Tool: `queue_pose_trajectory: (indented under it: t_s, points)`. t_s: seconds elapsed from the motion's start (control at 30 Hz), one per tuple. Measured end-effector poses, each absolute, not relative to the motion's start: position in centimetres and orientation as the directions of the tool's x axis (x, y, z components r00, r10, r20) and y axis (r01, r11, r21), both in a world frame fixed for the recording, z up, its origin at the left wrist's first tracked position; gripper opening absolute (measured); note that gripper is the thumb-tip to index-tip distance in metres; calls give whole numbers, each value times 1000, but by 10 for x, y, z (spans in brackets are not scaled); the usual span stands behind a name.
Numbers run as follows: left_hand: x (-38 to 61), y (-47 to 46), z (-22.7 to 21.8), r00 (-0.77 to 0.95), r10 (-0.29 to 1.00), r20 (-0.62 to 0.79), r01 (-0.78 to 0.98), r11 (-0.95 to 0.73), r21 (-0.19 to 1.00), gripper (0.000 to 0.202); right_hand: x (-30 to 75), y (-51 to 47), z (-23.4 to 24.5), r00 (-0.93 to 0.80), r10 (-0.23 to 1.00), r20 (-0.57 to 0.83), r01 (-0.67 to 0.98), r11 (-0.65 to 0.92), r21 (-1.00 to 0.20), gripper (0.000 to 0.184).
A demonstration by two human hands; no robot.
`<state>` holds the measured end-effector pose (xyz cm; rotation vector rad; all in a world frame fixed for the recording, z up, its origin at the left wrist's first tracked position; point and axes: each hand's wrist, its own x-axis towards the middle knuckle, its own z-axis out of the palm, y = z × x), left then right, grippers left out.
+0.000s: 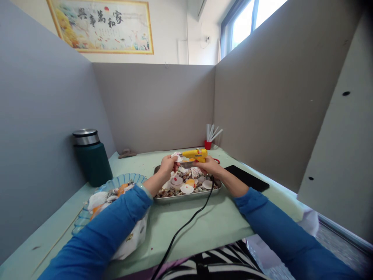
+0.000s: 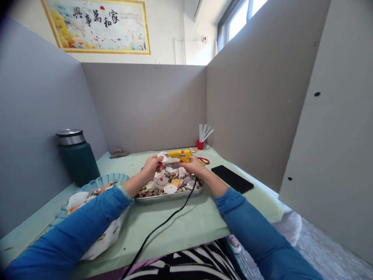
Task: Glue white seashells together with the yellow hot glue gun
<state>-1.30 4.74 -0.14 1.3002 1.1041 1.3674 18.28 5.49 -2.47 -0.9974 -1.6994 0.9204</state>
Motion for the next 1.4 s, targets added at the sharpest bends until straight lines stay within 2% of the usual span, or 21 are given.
queue_pose_trajectory:
  t_s: [0.33,0.63,1.23,1.4]
  points:
    - [-13,49,-3,41,989,143,-42,-142,989,15,182,55,-24,-222,913,343,216,389,-896,20]
    - [-12,45,-1,103,989,105,-10,-104,994,11,183,53,-23,-254,904,343,211,398,-893,26]
    - [-11,43,-1,93,989,118,-8,-118,993,13,183,55,-25,-218,905,366,207,409,-889,21]
    - [-11,44,-1,79,990,118,-11,-117,993,10,183,56,-25,-236,907,348,225,400,-888,24]
